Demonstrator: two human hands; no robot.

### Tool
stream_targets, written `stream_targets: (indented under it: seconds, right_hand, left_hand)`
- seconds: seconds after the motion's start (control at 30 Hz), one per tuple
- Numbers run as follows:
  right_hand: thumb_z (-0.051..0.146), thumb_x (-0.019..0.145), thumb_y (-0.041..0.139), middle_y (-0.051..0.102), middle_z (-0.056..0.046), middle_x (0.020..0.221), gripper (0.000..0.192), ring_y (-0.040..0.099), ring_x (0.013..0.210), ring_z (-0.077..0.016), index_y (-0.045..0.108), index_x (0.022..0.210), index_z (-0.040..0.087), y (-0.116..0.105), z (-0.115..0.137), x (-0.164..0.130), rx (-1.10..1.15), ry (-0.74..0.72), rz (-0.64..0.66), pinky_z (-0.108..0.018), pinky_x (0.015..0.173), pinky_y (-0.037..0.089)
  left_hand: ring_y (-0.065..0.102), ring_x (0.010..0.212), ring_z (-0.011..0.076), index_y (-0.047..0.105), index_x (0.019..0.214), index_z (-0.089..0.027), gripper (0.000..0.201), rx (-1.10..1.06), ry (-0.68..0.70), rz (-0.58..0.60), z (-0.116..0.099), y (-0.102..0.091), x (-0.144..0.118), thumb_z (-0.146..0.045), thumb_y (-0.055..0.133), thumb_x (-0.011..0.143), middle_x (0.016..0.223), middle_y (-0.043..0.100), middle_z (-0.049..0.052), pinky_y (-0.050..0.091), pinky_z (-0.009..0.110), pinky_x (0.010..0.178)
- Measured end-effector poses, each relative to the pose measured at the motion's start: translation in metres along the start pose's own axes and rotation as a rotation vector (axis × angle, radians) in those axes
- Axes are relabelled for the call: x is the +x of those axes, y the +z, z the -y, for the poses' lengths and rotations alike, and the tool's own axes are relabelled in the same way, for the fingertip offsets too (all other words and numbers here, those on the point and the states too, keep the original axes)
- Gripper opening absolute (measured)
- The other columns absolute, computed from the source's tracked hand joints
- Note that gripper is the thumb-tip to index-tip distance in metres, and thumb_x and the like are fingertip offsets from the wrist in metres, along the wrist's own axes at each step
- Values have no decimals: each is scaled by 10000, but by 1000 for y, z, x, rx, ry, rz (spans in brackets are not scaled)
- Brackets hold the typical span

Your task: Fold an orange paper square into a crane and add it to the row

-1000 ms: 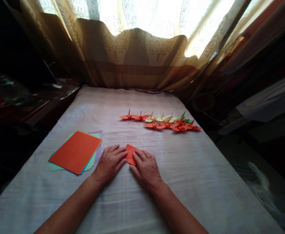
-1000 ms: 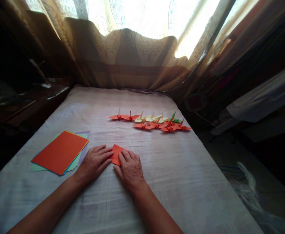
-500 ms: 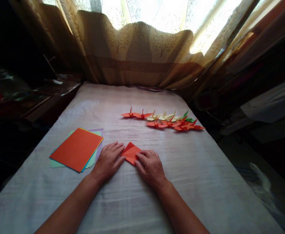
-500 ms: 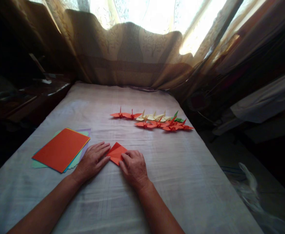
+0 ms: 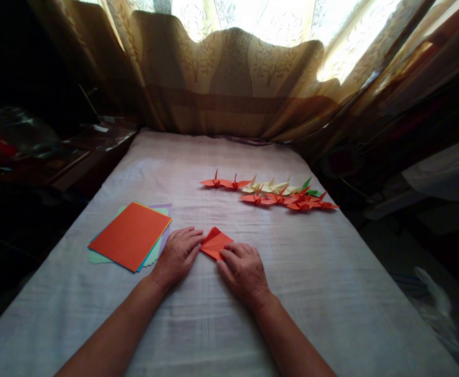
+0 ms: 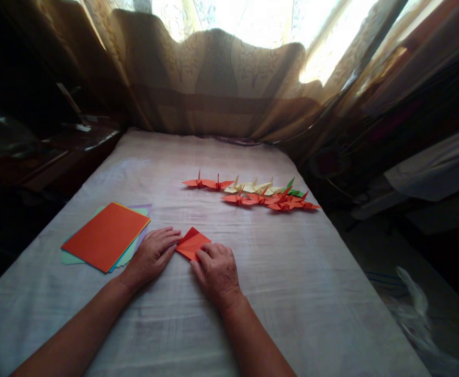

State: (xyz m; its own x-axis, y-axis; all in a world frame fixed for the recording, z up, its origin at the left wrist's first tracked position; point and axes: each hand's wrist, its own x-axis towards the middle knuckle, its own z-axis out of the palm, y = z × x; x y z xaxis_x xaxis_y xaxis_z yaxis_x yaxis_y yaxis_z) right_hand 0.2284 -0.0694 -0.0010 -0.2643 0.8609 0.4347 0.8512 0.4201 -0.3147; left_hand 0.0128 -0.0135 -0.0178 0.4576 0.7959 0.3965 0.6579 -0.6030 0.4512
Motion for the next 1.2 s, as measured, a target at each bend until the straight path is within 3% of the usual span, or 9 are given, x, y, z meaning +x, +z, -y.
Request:
stream_targets:
  seconds: [0.23,0.47,0.73,1.2]
  right_hand:
    - [211,958,528,734,-49,970,141,627,874,-204,658,1008,193,2,-4,1,-89,-91,-28,-321,811,384]
    - [137,927,529,694,-20,749,169,606,705,-172,634,814,207,0,-6,5,-154,-69,16,-293,699,352]
    - [178,931,533,734,-17,813,182,640,730,-153,662,811,223,6,-7,1,-38,40,-81,-265,712,388]
    - [190,900,540,729,-29,827,169,653,761,-166,674,803,228,9,-4,-2,45,117,-112,-273,740,433]
  left_hand:
    - [603,1165,269,698,1118,-243,263,-17,-9,-7,0,0,1,-242,503,943,1150,725,62,449,499,1010]
    - [605,1160,271,707,1107,-248,266,-32,-16,-17,0,2,1,-243,497,943,1127,733,63,452,504,1003]
    - [617,1144,273,701,1099,-242,243,-22,11,-45,2,3,1,-239,524,933,1117,738,56,473,500,982]
    - [677,1028,222,695,1070,-227,221,-100,24,-119,-6,-5,3,-265,518,942,1091,741,71,516,433,936]
